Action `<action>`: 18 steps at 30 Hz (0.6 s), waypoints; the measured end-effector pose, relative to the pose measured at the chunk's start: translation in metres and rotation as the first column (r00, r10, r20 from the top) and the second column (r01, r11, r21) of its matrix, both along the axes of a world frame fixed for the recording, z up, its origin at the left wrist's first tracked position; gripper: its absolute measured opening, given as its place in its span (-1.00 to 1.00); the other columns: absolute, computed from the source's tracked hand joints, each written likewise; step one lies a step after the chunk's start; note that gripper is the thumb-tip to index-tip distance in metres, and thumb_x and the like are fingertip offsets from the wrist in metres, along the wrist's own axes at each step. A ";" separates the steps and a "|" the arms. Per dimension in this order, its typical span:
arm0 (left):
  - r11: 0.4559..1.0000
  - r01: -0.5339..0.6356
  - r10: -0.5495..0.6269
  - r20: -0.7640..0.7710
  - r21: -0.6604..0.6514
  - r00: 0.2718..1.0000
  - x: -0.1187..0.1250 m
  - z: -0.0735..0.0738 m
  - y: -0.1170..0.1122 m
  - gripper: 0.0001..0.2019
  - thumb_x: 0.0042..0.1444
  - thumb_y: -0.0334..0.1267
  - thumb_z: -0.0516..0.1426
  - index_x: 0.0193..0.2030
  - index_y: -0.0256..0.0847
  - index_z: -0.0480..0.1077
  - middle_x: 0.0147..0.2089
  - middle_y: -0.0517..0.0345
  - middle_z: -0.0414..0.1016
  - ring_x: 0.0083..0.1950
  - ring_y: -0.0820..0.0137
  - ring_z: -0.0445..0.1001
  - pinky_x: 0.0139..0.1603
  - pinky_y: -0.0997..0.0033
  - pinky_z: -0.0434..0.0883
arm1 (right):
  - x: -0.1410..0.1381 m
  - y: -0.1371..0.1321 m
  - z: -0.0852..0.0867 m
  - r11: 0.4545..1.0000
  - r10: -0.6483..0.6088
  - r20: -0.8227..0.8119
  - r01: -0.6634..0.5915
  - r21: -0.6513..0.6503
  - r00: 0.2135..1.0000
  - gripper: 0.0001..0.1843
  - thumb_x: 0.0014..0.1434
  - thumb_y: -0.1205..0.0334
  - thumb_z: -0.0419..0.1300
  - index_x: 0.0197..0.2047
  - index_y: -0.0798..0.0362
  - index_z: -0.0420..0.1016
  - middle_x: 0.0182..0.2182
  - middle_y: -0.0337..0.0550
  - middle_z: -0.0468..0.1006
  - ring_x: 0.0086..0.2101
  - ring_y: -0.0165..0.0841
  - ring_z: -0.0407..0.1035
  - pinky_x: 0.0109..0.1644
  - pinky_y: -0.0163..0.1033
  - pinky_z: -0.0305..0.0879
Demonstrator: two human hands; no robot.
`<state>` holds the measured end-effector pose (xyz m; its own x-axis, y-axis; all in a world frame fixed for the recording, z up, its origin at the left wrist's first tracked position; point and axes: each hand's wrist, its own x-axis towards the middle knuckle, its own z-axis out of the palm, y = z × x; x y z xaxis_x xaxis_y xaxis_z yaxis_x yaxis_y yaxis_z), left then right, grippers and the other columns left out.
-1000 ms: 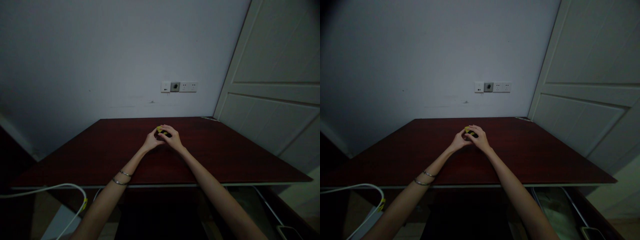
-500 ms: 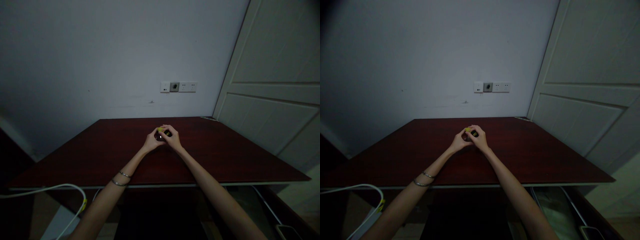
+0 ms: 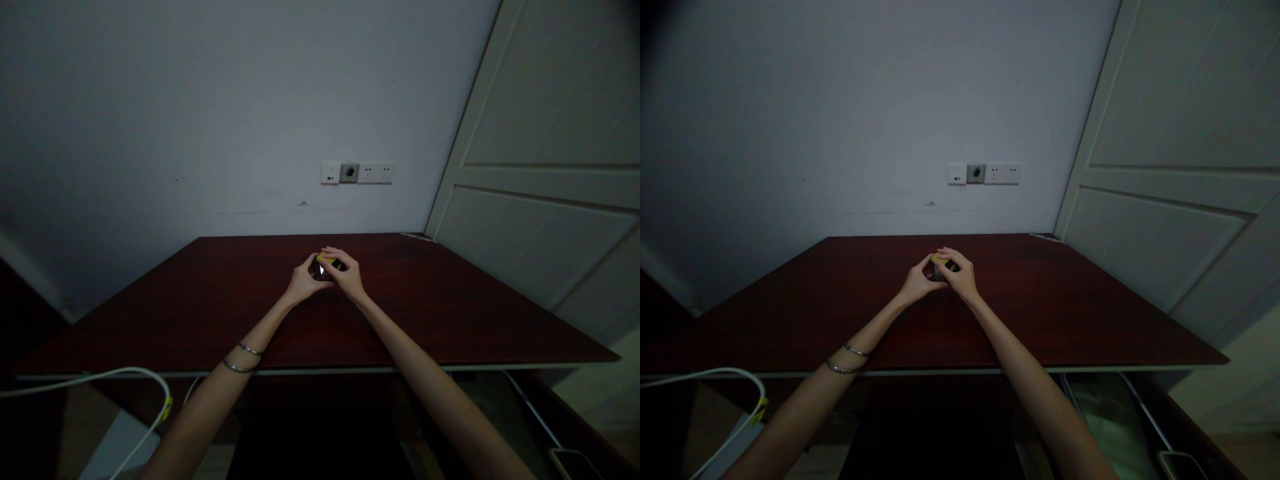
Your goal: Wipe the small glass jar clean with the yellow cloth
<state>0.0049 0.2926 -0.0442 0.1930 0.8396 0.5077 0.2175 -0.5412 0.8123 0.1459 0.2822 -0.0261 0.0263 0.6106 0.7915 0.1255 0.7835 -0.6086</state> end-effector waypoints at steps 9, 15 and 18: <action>1.000 0.014 -0.014 -0.012 0.006 1.000 0.002 -0.001 0.001 -0.12 -0.43 -0.26 0.37 0.15 -0.30 0.20 0.01 -0.08 0.41 -0.04 0.22 0.43 0.00 0.24 0.37 | 0.003 0.009 -0.003 0.995 -0.021 -0.087 0.013 -0.095 0.996 -0.78 0.02 0.09 0.20 -0.31 0.03 0.51 -0.20 -0.10 0.55 -0.13 -0.24 0.42 0.03 -0.08 0.28; 0.999 0.037 -0.037 0.081 -0.004 0.996 0.002 0.002 0.001 -0.24 -0.34 -0.27 0.35 0.09 -0.29 0.23 0.01 -0.06 0.41 -0.04 0.23 0.43 -0.03 0.29 0.39 | -0.004 -0.006 0.001 0.997 -0.039 0.050 0.035 0.070 0.998 -0.86 0.05 0.16 0.18 -0.30 -0.04 0.52 -0.14 -0.14 0.52 0.00 -0.25 0.32 0.14 -0.05 0.18; 0.999 0.045 -0.042 0.128 -0.026 0.991 0.003 0.004 -0.002 -0.20 -0.38 -0.28 0.36 0.10 -0.29 0.23 0.04 -0.08 0.39 -0.02 0.21 0.42 -0.02 0.29 0.40 | -0.005 -0.002 0.001 0.998 -0.057 -0.037 0.059 0.030 0.998 -0.83 0.07 0.14 0.16 -0.28 -0.02 0.50 -0.13 -0.11 0.52 -0.05 -0.27 0.36 0.10 -0.08 0.22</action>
<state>0.0083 0.2906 -0.0404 0.1652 0.8466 0.5060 0.0882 -0.5236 0.8474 0.1406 0.2799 -0.0251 0.0897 0.5820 0.8082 0.1497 0.7944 -0.5887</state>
